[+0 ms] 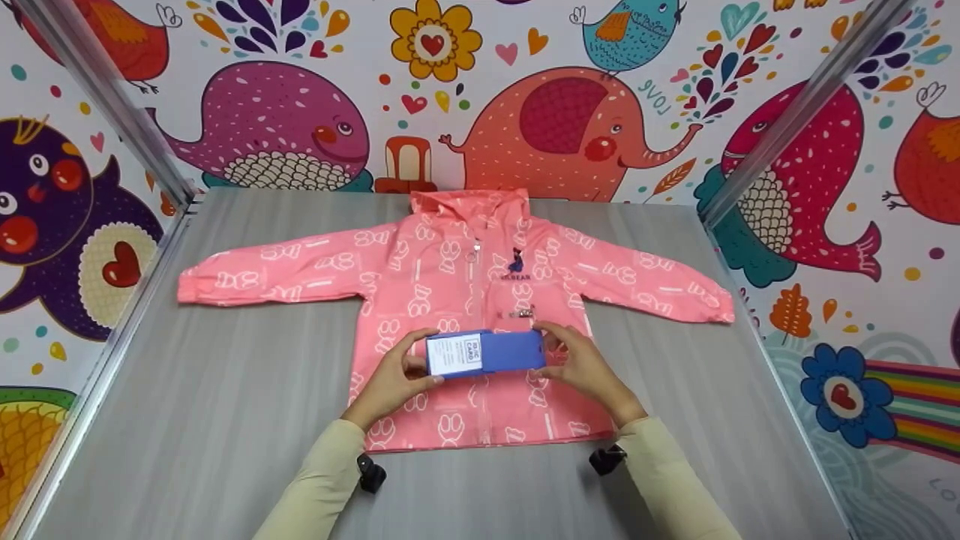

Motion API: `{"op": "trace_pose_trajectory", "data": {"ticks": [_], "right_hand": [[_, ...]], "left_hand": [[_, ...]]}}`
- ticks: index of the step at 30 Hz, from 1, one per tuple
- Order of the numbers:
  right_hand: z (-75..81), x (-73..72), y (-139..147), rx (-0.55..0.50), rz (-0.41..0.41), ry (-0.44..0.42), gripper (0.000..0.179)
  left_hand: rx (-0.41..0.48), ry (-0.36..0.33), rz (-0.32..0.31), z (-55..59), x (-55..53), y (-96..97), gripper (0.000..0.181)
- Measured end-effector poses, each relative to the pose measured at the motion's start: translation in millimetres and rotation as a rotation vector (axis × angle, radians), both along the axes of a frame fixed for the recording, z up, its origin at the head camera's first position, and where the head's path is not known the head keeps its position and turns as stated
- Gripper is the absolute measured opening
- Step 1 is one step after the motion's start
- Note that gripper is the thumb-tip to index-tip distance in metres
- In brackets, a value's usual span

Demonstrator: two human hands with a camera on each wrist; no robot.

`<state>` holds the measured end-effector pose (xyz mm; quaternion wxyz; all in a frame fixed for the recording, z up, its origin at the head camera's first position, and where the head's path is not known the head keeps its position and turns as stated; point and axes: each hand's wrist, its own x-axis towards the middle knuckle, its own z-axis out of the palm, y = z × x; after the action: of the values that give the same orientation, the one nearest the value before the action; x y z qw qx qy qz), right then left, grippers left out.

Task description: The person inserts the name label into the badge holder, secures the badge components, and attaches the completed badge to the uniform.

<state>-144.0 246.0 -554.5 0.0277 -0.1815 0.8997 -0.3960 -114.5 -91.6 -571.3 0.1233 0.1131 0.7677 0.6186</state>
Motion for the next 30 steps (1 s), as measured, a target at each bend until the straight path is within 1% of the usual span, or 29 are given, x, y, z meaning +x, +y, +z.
{"op": "trace_pose_trajectory", "data": {"ticks": [9,21,25,30], "right_hand": [[-1.8,0.1,0.5,-0.018,0.006,0.005,0.080],[-2.4,0.5,0.4,-0.029,-0.003,-0.004,0.081],[-2.7,0.7,0.8,-0.026,0.004,0.009,0.079],[-2.6,1.1,0.7,-0.031,0.007,0.006,0.078]], "left_hand": [[0.018,-0.003,-0.014,1.0,1.0,-1.4,0.080],[0.041,-0.011,-0.021,-1.4,1.5,-1.0,0.076],[0.039,-0.011,-0.016,-1.7,1.2,-0.7,0.074],[0.059,-0.023,0.000,0.3,1.3,-0.5,0.073]]}}
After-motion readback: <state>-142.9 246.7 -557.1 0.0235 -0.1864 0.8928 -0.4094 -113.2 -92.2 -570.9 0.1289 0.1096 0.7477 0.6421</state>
